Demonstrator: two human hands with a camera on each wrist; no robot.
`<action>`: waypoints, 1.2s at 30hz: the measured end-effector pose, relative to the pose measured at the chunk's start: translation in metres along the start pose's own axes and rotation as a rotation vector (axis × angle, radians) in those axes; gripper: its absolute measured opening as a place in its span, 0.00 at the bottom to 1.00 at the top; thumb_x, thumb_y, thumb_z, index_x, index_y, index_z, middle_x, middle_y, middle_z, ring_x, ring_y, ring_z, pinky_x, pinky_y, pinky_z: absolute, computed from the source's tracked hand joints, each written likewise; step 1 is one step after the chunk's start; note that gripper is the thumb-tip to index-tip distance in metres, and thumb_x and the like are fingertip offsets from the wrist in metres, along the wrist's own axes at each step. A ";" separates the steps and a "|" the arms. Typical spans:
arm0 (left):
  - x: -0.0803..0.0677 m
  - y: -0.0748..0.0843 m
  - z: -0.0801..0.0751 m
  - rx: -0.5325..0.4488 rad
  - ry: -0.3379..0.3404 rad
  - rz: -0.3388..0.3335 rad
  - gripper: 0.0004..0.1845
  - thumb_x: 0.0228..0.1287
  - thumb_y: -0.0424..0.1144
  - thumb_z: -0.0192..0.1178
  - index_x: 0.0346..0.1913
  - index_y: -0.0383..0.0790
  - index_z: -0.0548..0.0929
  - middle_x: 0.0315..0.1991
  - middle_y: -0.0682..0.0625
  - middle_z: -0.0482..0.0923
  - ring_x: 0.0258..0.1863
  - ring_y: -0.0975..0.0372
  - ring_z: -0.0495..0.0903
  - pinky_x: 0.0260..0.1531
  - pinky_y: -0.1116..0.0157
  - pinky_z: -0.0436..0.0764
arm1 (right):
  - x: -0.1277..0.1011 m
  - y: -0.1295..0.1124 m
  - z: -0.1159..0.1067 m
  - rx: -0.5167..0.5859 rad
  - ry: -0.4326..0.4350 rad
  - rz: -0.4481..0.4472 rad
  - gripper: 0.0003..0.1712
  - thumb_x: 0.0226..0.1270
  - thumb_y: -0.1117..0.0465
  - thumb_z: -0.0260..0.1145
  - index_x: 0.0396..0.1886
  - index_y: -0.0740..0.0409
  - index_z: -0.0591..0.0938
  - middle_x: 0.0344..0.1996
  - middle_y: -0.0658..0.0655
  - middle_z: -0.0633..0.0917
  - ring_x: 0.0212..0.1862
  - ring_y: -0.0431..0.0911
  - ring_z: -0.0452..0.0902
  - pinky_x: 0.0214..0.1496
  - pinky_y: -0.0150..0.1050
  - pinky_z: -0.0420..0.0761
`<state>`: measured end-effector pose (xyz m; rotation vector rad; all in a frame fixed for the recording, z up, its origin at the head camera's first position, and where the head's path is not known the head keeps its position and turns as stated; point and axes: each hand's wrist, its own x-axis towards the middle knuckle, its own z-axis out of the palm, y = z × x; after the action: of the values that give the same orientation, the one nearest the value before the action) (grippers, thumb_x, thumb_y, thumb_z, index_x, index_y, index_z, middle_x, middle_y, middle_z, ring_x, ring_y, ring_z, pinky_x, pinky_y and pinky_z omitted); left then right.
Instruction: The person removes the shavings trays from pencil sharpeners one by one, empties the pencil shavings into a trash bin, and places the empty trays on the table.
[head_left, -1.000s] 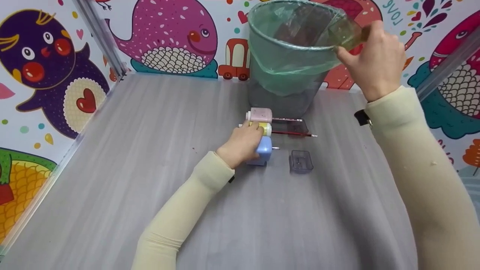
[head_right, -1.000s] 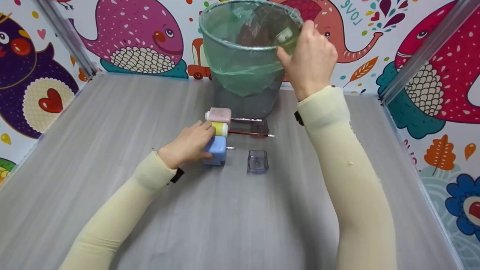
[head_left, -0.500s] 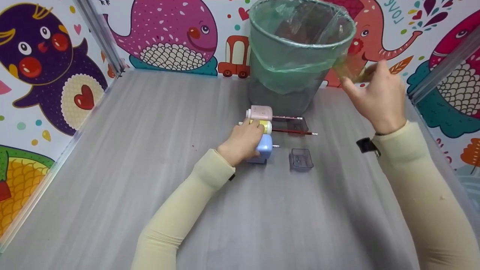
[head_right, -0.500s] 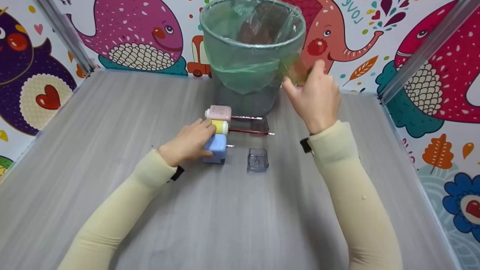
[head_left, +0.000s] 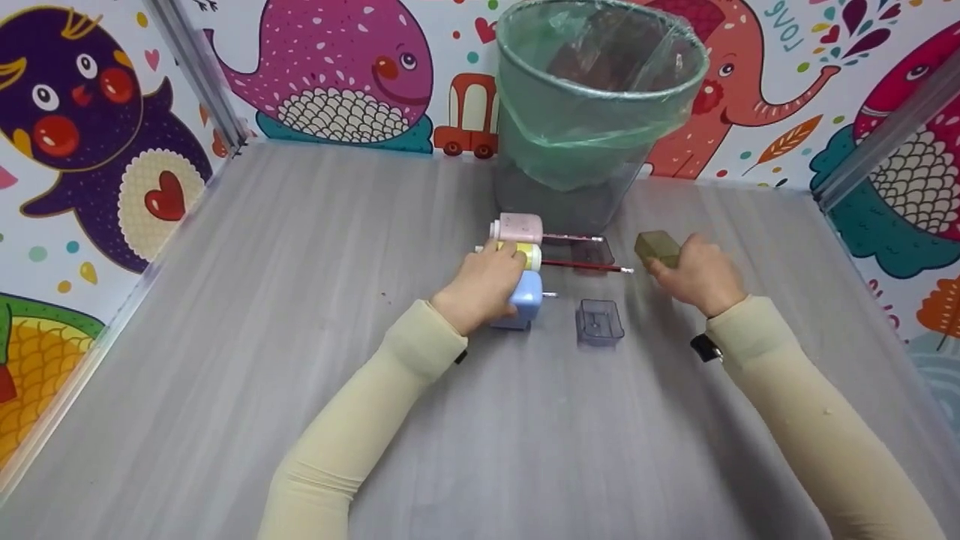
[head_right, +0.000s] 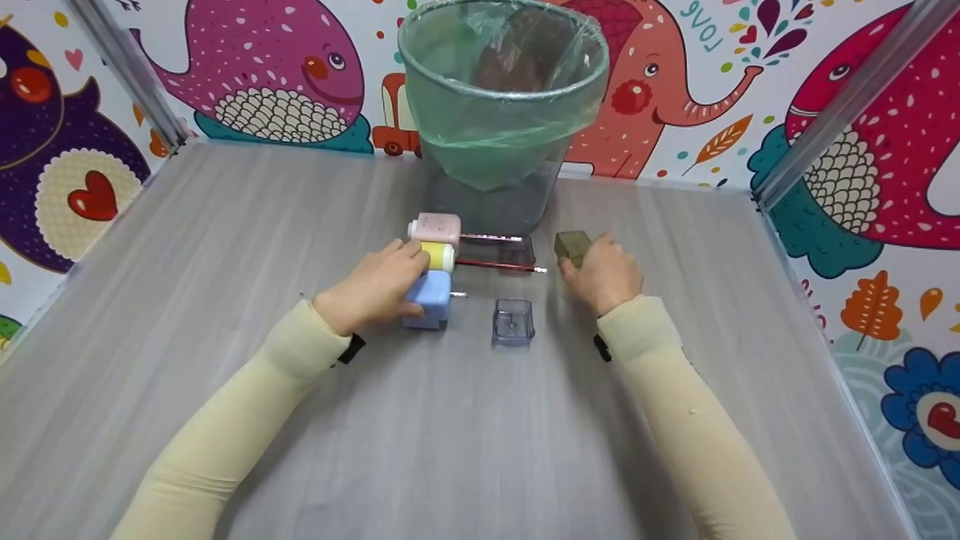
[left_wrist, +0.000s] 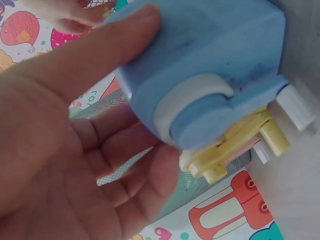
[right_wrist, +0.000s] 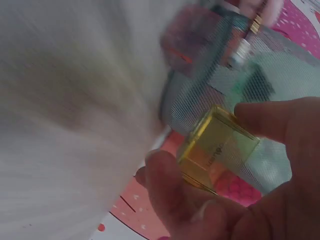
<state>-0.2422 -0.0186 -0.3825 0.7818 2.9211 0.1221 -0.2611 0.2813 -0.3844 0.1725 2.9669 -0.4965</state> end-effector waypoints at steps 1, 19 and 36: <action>0.000 0.000 0.000 0.000 0.001 0.000 0.37 0.58 0.46 0.74 0.66 0.34 0.73 0.66 0.40 0.73 0.65 0.47 0.73 0.56 0.48 0.81 | 0.000 0.000 0.002 -0.001 -0.024 -0.001 0.38 0.69 0.43 0.61 0.56 0.76 0.67 0.39 0.71 0.78 0.38 0.60 0.75 0.35 0.48 0.77; 0.001 0.000 0.000 -0.012 0.000 -0.002 0.37 0.57 0.47 0.74 0.65 0.33 0.73 0.65 0.40 0.73 0.65 0.47 0.72 0.56 0.48 0.81 | -0.002 -0.001 0.022 -0.057 -0.202 -0.022 0.30 0.65 0.41 0.67 0.40 0.67 0.76 0.24 0.57 0.74 0.27 0.48 0.70 0.24 0.37 0.67; 0.000 -0.001 -0.001 -0.029 0.004 -0.001 0.37 0.55 0.46 0.76 0.65 0.34 0.74 0.65 0.41 0.73 0.65 0.48 0.72 0.56 0.47 0.81 | 0.001 -0.006 0.033 -0.073 -0.145 -0.165 0.27 0.57 0.43 0.73 0.25 0.64 0.78 0.17 0.52 0.73 0.22 0.45 0.67 0.22 0.36 0.64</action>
<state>-0.2430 -0.0191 -0.3820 0.7766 2.9165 0.1661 -0.2591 0.2651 -0.4134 -0.1125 2.8648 -0.3995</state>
